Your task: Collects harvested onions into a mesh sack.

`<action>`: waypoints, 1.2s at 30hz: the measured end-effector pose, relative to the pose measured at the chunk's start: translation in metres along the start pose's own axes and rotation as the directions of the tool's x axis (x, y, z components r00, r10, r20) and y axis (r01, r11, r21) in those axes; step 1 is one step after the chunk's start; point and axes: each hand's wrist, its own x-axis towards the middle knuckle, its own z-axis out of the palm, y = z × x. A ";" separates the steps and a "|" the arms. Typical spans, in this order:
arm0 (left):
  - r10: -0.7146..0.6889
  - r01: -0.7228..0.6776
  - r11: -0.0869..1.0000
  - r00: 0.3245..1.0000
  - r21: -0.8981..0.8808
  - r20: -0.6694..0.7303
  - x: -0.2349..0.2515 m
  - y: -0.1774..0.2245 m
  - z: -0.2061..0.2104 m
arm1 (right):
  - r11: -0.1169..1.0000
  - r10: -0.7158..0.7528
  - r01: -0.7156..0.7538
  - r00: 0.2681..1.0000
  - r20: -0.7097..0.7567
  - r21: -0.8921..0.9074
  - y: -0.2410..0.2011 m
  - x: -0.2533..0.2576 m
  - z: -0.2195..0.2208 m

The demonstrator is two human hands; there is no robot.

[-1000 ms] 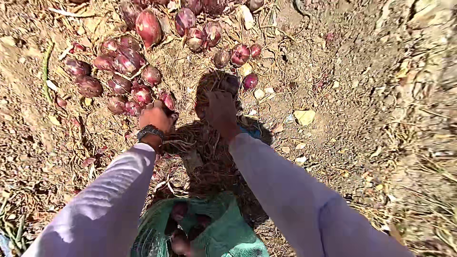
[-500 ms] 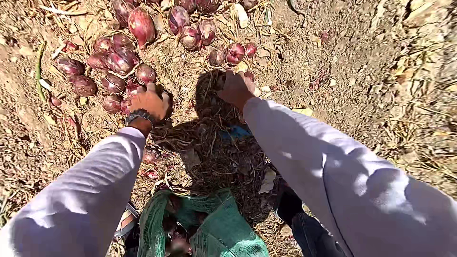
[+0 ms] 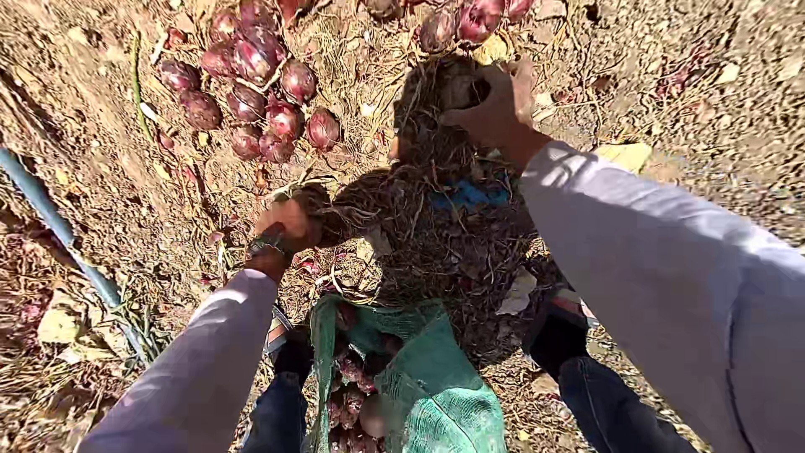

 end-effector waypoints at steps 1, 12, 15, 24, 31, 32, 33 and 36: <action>-0.024 0.023 0.999 0.999 0.028 0.047 -0.002 -0.004 0.016 | 0.997 0.003 -0.001 1.000 -0.031 0.079 -0.006 -0.013 0.003; 0.401 -0.077 0.793 0.812 -0.604 0.423 -0.106 -0.013 0.110 | 0.846 0.058 -0.532 0.150 0.987 0.031 0.022 -0.458 0.138; 0.345 -0.220 0.936 0.731 -0.275 0.588 -0.098 0.034 0.068 | 0.948 0.313 -0.047 0.304 0.900 -0.314 0.026 -0.472 0.120; 0.125 -0.115 0.992 0.966 0.056 -0.224 0.091 0.096 -0.042 | 0.918 -0.007 0.147 0.934 0.357 -0.368 0.050 -0.420 0.095; 0.210 -0.227 0.973 0.943 0.037 0.259 -0.179 0.048 0.097 | 0.893 0.431 -0.128 0.521 0.737 -0.431 0.068 -0.417 0.052; 0.055 -0.102 0.991 0.907 0.092 0.416 -0.216 0.025 0.120 | 0.898 0.419 -0.095 0.481 0.770 -0.429 0.062 -0.412 0.033; -0.075 0.016 0.993 0.853 0.118 0.517 -0.250 -0.005 0.133 | 0.906 0.396 -0.046 0.439 0.807 -0.420 0.055 -0.410 0.010; -0.117 0.036 0.992 0.651 0.124 0.750 -0.282 -0.066 0.084 | 0.915 0.250 0.204 0.393 0.885 -0.349 0.024 -0.384 -0.093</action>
